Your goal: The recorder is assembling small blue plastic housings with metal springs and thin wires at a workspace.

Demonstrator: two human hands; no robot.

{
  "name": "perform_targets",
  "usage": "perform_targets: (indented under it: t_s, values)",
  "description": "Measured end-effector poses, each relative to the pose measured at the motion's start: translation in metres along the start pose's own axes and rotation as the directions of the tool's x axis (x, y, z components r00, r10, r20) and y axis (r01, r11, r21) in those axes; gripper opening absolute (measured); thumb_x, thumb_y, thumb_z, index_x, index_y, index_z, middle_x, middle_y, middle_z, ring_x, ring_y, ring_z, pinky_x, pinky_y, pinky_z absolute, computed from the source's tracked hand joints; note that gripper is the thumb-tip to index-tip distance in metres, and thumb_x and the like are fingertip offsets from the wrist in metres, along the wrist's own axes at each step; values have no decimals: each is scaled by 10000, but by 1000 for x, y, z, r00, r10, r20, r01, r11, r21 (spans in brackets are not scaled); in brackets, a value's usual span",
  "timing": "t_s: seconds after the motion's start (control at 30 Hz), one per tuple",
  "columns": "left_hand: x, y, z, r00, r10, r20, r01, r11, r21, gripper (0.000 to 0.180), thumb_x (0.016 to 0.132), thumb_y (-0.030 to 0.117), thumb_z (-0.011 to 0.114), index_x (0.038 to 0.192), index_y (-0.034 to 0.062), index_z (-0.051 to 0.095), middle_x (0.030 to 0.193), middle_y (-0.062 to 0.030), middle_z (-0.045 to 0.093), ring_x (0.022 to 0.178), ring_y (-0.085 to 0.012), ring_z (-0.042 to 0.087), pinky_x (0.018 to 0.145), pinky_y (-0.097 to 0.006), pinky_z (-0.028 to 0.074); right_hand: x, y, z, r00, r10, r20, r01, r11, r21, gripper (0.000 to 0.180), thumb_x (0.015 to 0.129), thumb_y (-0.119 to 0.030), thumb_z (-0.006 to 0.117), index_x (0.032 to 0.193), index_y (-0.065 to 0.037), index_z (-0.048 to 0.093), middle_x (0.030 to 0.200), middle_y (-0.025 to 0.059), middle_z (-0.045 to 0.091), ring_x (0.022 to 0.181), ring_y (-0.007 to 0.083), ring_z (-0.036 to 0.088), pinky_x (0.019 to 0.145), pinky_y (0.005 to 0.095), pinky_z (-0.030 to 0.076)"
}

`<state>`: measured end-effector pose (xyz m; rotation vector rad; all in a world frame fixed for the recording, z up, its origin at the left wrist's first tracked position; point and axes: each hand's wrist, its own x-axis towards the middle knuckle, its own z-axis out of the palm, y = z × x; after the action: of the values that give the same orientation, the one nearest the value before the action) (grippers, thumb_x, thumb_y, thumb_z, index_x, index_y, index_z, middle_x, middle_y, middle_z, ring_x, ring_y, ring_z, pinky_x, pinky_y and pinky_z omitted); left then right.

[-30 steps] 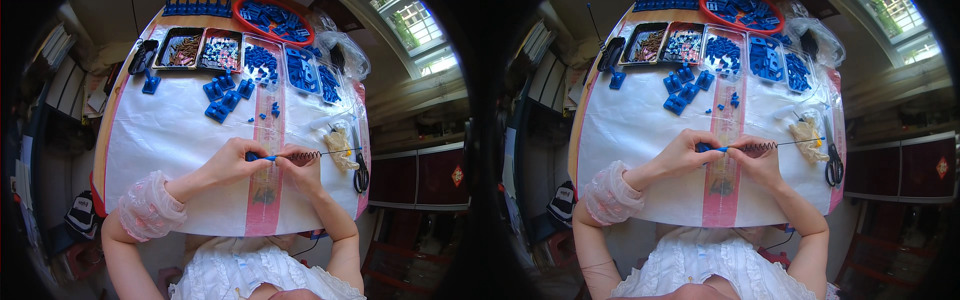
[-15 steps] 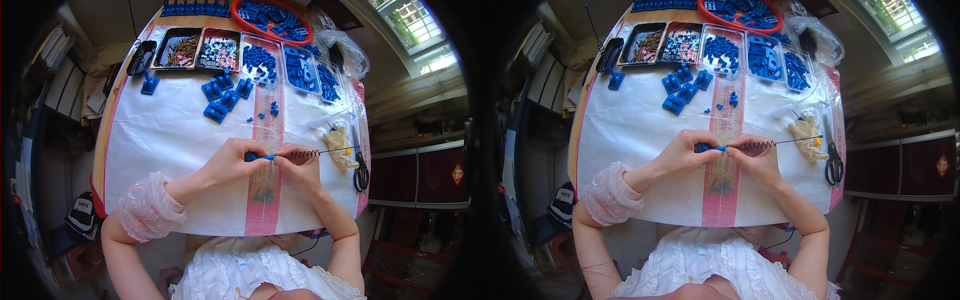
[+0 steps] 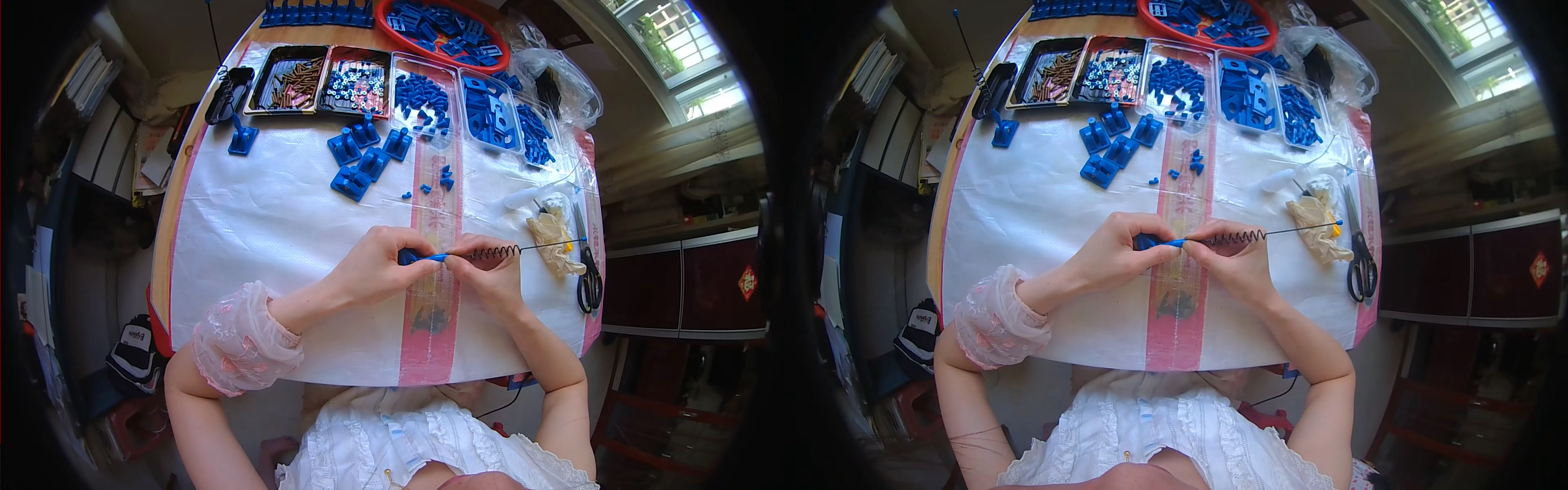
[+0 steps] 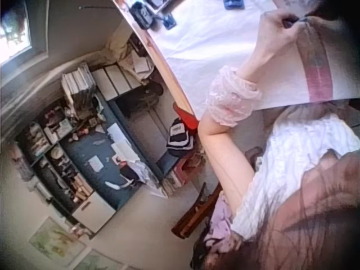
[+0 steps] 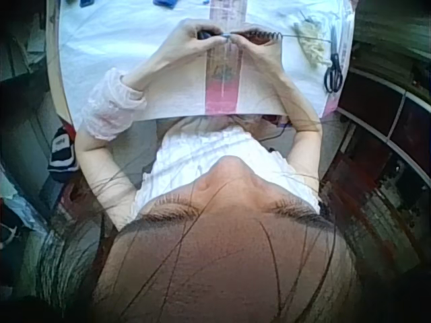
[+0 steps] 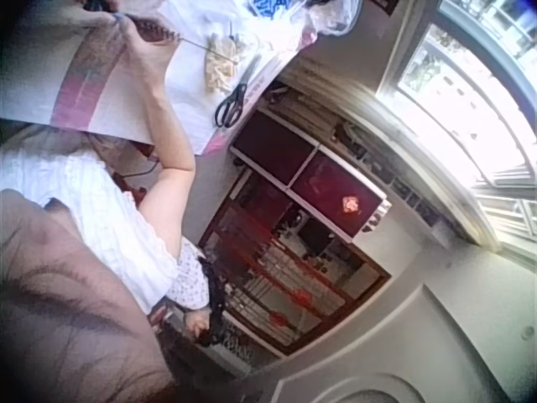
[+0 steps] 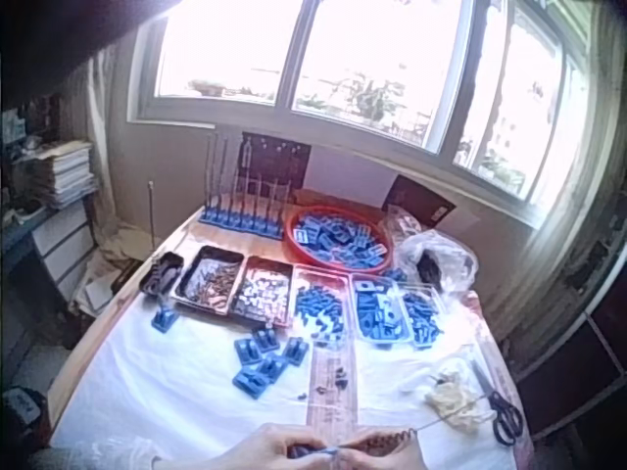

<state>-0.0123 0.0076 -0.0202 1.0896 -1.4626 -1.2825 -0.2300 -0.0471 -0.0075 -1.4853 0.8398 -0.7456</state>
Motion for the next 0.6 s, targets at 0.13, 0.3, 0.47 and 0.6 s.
perform_targets:
  t_s: [0.13, 0.3, 0.47, 0.6]
  values:
    - [-1, 0, 0, 1000, 4, -2, -4, 1000, 15, 151, 891, 101, 717, 960, -33, 715, 818, -50, 685, 744, -85, 601, 651, -252, 478, 0, -2, 0, 1000, 5, 5, -5, 1000, 2, 98, 833, 15, 766, 927, 29, 742, 907, 63, 721, 826, 93, 658, 743, 228, 536]
    - [-1, 0, 2, 999, 46, -23, -46, 998, 31, 147, 889, 98, 717, 961, -30, 716, 807, -46, 680, 738, -84, 597, 648, -253, 475, -1, -3, 1, 1000, -8, 7, 8, 1000, -7, 95, 835, 22, 762, 927, 31, 740, 910, 68, 721, 831, 96, 658, 746, 229, 535]
    - [-2, 1, 2, 999, 45, -26, -45, 999, 19, 143, 888, 93, 717, 963, -29, 718, 807, -46, 677, 733, -86, 593, 649, -254, 474, -2, -5, 1, 1000, 20, 1, -20, 1000, 13, 99, 835, 32, 760, 931, 35, 737, 913, 77, 722, 840, 105, 664, 756, 234, 538]
    - [-2, -1, 2, 997, 69, -27, -68, 997, 22, 139, 890, 84, 714, 971, -28, 722, 821, -43, 680, 731, -85, 594, 642, -250, 471, -2, -8, 3, 1000, 9, 3, -9, 1000, 13, 97, 837, 35, 759, 931, 37, 735, 916, 85, 723, 844, 114, 669, 759, 239, 542]
